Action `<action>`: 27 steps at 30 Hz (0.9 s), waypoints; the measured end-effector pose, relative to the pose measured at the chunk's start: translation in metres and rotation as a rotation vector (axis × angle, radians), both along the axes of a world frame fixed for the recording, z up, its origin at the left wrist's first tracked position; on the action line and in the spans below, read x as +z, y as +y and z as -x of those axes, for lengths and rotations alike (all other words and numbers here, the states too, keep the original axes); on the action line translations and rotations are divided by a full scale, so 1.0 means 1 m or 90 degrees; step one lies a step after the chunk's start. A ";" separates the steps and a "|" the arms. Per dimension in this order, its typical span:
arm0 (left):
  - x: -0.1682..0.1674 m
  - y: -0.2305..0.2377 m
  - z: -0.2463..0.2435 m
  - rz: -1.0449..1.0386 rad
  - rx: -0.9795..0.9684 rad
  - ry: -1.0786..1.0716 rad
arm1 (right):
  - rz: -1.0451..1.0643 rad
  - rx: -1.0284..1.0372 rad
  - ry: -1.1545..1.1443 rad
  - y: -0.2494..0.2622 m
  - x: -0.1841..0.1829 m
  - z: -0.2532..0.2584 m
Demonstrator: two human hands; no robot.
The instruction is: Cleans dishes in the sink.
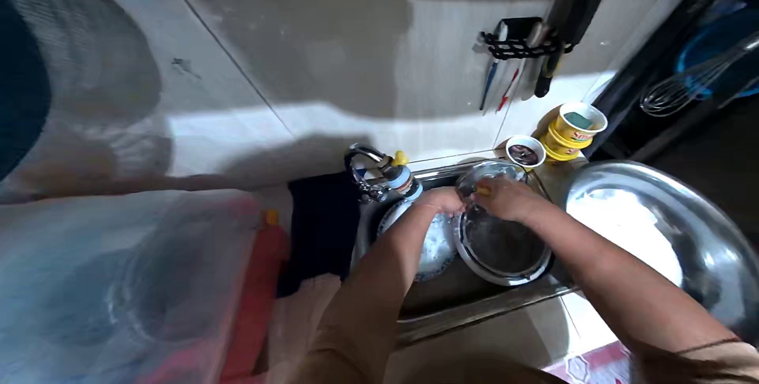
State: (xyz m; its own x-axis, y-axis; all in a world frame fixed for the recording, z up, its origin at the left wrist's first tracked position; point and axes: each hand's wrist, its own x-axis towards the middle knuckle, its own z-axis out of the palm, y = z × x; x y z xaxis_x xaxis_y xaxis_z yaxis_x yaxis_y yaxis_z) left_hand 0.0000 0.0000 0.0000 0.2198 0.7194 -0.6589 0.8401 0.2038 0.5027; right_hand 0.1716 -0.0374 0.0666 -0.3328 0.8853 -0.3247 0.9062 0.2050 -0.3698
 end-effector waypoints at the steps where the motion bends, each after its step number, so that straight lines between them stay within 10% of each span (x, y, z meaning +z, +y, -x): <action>1: -0.003 0.005 0.001 0.030 -0.023 0.010 | -0.031 -0.050 -0.005 -0.006 0.011 -0.017; 5: 0.002 0.010 0.004 0.124 -0.053 0.044 | -0.150 -0.264 -0.016 -0.018 0.013 -0.106; 10: 0.006 0.003 0.015 0.164 -0.026 0.002 | -0.026 -0.309 0.031 -0.041 -0.114 -0.231; 12: 0.003 0.001 0.019 0.177 -0.042 -0.013 | 0.150 -0.325 0.073 -0.064 -0.089 -0.218; 21: 0.031 -0.035 -0.030 0.090 -0.037 0.037 | 0.111 -0.138 -0.066 -0.109 -0.054 -0.137; 27: 0.029 -0.082 -0.065 0.141 0.128 -0.407 | 0.126 -0.044 -0.048 -0.116 -0.041 -0.060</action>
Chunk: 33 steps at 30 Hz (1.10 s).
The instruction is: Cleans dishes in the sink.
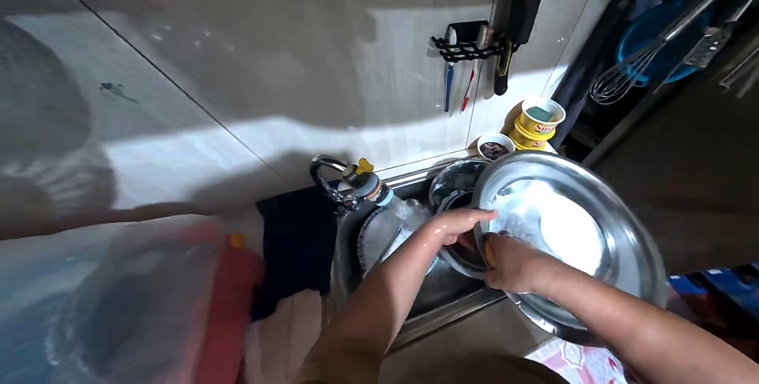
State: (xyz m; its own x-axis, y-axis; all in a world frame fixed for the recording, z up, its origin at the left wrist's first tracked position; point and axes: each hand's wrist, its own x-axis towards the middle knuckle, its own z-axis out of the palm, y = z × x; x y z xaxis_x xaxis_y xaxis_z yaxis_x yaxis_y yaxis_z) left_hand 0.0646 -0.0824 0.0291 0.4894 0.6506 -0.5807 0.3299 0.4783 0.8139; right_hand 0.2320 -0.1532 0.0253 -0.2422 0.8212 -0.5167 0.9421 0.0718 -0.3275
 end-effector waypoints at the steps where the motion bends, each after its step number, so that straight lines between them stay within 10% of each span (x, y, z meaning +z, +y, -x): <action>1: -0.006 -0.007 0.004 0.002 0.029 -0.026 | 0.007 0.029 0.024 0.002 -0.004 0.000; 10: -0.033 -0.094 0.085 0.080 0.278 -0.117 | -0.087 0.166 0.071 0.042 0.106 -0.040; 19: -0.038 -0.156 0.110 0.106 0.579 -0.206 | -0.318 -0.060 0.320 0.043 0.195 -0.039; 25: -0.051 -0.188 0.122 0.122 0.646 -0.416 | -0.446 -0.340 0.764 0.100 0.103 -0.105; 33: -0.126 -0.198 0.133 0.260 0.545 -0.708 | -0.232 -0.464 0.774 0.127 -0.088 -0.123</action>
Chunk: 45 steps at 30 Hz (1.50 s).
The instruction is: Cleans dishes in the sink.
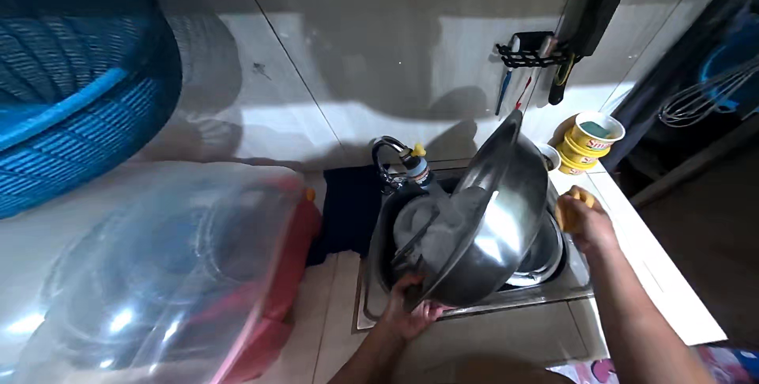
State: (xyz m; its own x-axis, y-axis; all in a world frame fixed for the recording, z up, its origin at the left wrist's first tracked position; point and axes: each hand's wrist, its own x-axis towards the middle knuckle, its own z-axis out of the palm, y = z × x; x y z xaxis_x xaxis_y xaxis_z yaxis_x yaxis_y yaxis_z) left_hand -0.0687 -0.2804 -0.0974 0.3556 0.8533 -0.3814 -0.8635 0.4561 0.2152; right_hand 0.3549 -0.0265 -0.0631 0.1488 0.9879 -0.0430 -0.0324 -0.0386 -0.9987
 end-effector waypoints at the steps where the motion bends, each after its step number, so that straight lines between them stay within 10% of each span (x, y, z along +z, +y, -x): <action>1: -0.006 0.000 -0.001 -0.007 -0.006 -0.010 | 0.017 0.004 0.002 -0.002 -0.010 0.004; 12: 0.004 0.009 -0.009 -0.073 -0.016 -0.191 | 0.108 0.072 0.095 -0.027 -0.013 0.036; 23: 0.099 0.008 0.014 0.087 0.146 0.461 | -0.021 -0.048 -0.022 -0.004 0.039 -0.009; 32: 0.138 0.003 0.031 0.098 0.133 0.698 | -0.225 0.074 -0.412 -0.058 0.146 0.091; 45: 0.141 0.007 0.031 0.105 0.206 0.672 | -0.306 0.397 -0.986 -0.020 0.005 0.144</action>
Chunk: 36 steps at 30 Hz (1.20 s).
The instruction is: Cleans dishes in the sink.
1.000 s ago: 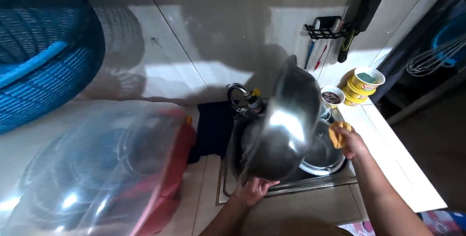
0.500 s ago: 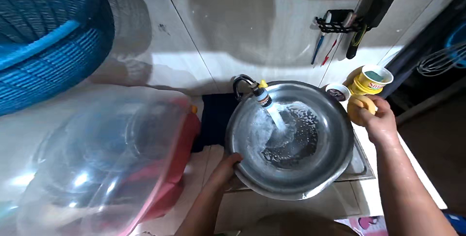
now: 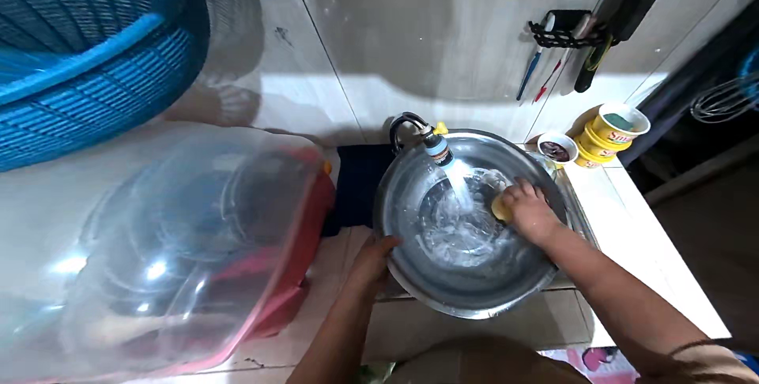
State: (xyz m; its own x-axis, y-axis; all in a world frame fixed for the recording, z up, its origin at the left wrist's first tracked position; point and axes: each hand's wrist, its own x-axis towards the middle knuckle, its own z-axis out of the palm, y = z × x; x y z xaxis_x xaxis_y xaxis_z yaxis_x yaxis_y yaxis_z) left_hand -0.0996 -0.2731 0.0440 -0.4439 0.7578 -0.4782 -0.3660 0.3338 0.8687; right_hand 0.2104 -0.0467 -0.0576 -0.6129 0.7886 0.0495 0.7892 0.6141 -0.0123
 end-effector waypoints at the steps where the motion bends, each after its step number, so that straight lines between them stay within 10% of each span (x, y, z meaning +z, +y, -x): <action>1: -0.002 0.002 -0.004 -0.045 0.051 -0.030 | -0.007 0.000 -0.049 -0.007 0.000 0.001; 8: -0.013 0.013 -0.015 -0.137 0.205 -0.142 | 0.348 -0.082 -0.213 -0.061 0.008 0.002; 14: -0.009 0.014 -0.016 -0.109 0.187 -0.097 | 0.497 0.143 -0.143 -0.098 0.007 0.049; 25: -0.020 0.011 -0.006 -0.100 0.119 -0.109 | 0.327 0.118 0.093 -0.032 0.001 0.183; 36: -0.023 0.015 -0.011 -0.080 0.168 -0.037 | 0.141 -0.096 -0.075 0.037 -0.050 0.049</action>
